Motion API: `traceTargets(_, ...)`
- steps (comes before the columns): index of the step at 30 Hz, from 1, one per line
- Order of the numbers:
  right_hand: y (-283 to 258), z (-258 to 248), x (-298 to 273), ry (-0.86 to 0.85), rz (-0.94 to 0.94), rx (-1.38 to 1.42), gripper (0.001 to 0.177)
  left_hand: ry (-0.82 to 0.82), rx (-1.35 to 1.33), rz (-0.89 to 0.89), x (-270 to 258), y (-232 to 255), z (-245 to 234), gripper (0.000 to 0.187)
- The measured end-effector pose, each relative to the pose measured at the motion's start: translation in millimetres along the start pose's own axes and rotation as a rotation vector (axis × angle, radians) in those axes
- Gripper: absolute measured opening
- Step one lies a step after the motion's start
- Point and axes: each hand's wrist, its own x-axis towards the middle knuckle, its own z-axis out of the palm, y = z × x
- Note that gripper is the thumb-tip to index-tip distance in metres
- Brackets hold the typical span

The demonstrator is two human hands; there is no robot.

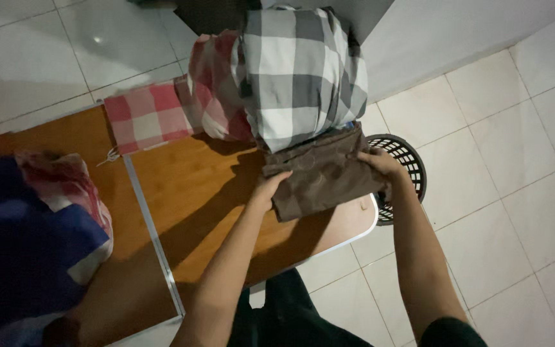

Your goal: The person folds multiple pieces of clothing and linens on a table, including patterned and solid fabrics. They smooth and fold each item into neat rectangles and stack them on the right side of the table.

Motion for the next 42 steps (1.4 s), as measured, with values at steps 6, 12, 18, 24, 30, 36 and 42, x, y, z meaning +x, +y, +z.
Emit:
traceTargets(6, 25.8, 28.3, -55.8, 0.006, -0.132, 0.104, 0.087, 0.136, 0.157, -0.041, -63.2, -17.3, 2.0, 0.056)
traceTargets(12, 20.4, 56.6, -84.0, 0.669, -0.690, -0.631, 0.066, 0.648, 0.855, 0.579, -90.8, -11.9, 36.4, 0.068)
traceTargets(18, -8.0, 45.7, -92.3, 0.708, -0.696, -0.564, 0.023, 0.533, 0.405, 0.859, -85.4, -6.2, 53.9, 0.063)
traceTargets(24, -28.4, 40.0, -86.3, 0.625, -0.488, -0.559, 0.032, 0.713, 0.938, 0.701, -49.5, 0.2, 47.8, 0.057)
traceTargets(30, -15.3, 86.3, -101.9, 0.831, -0.522, -0.826, 0.061, 0.735, 1.157, 0.836, -74.7, -18.3, 67.7, 0.075)
traceTargets(36, 9.2, 128.2, -130.0, 0.600, -0.608, -0.981, 0.065, 0.261, 1.566, 1.013, -95.8, -28.6, 81.6, 0.063)
traceTargets(42, 21.5, 128.4, -106.9, 0.509, -0.514, -0.988, 0.062, -0.038, 1.612, 0.647, -109.2, -2.8, 75.5, 0.104)
